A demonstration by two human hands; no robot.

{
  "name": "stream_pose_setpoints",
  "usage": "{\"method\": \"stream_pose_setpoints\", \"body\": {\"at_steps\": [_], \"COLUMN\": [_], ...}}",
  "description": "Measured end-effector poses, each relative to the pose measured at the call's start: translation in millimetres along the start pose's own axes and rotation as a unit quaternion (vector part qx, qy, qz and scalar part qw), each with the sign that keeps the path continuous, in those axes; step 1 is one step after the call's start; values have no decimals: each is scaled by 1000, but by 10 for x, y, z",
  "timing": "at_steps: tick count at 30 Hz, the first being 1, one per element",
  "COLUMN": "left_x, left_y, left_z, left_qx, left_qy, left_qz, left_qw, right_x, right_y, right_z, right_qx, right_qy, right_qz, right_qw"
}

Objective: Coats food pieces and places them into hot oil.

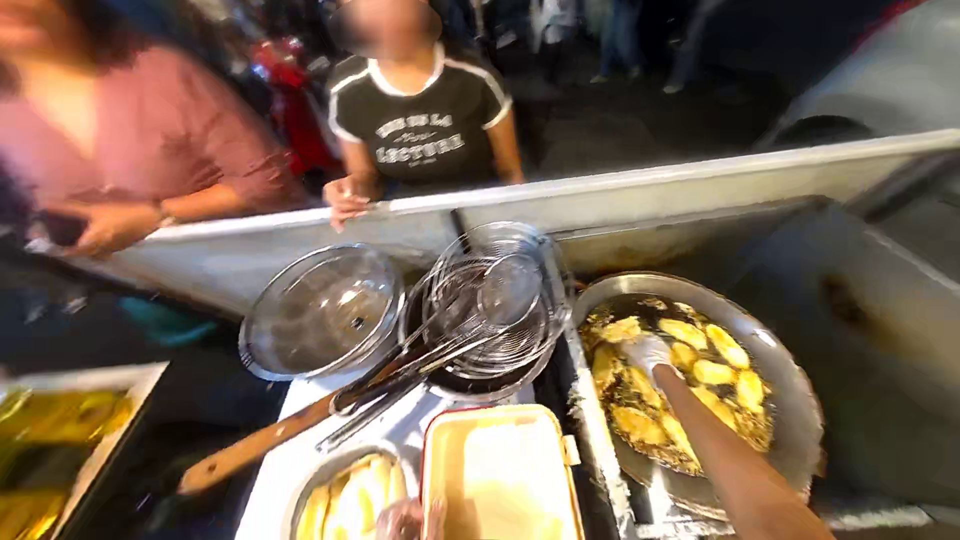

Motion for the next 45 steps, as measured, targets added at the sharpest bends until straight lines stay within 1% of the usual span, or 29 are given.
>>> {"method": "stream_pose_setpoints", "body": {"at_steps": [2, 4, 6, 8, 9, 10, 11, 12, 14, 15, 17, 19, 21, 23, 25, 28, 30, 35, 37, 40, 43, 45], "left_x": [-47, -45, -5, 66, 95, 114, 125, 137, 139, 136, 134, 150, 151, 151, 159, 172, 174, 158, 162, 154, 159, 153], "left_y": [-6, 23, 39, 41, 49, 50, 45, 42, 41, 39, 38, 41, 35, 28, 26, 36, 37, 40, 30, 27, 41, 43], "left_z": [25, 44, 26, -1, -17, -34, -43, -49, -68, -80, -98, -92, -80, -87, -105, -115, -126, -116, -119, -112, -119, -113], "left_qx": [-18, -31, -35, -41, -37, -33, -32, -34, -36, -36, -33, -34, -37, -41, -42, -47, -40, -43, -54, -57, -66, -75], "left_qy": [18, 16, 8, 17, 28, 42, 57, 69, 99, 110, 133, 139, 135, 137, 137, 137, 138, 140, 155, 153, 160, 168], "left_qz": [10, 46, 79, 75, 80, 85, 91, 95, 98, 96, 98, 106, 100, 94, 91, 84, 87, 83, 73, 71, 64, 58], "left_qw": [1000, 998, 996, 996, 996, 995, 994, 993, 990, 989, 986, 984, 985, 985, 985, 986, 986, 986, 984, 984, 983, 981], "right_x": [132, 306, 523, 761, 874, 991, 1117, 1250, 1491, 1573, 1634, 1640, 1666, 1700, 1762, 1841, 1847, 1805, 1833, 1857, 1840, 1846], "right_y": [45, 305, 870, 1635, 2011, 2352, 2653, 2933, 3370, 3515, 3740, 3850, 3847, 3784, 3704, 3498, 3417, 3550, 3584, 3588, 3418, 3439], "right_z": [-61, 111, 471, 749, 781, 722, 565, 319, -359, -719, -1301, -1649, -1761, -1712, -1607, -1555, -1547, -1727, -1779, -1667, -1473, -1223], "right_qx": [9, -12, -56, -74, -66, -44, -7, 48, 144, 183, 226, 224, 214, 219, 229, 219, 216, 214, 212, 205, 176, 156], "right_qy": [88, 108, 75, 42, 36, 36, 38, 47, 99, 148, 275, 342, 357, 356, 328, 259, 240, 319, 329, 318, 250, 205], "right_qz": [19, 75, 135, 209, 254, 300, 340, 370, 422, 426, 409, 396, 389, 370, 363, 400, 404, 333, 324, 335, 394, 431], "right_qw": [996, 991, 986, 974, 964, 952, 940, 927, 889, 873, 840, 822, 822, 830, 842, 852, 856, 861, 861, 863, 867, 865]}}
Point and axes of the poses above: each hand's wrist, its own y-axis away from the middle knuckle, its own z-axis out of the back of the hand, x = y × z, the point moved 9 cm from there along -y, towards the middle knuckle, and after that the axes turned 7 degrees about -z, right-handed, at the moved point
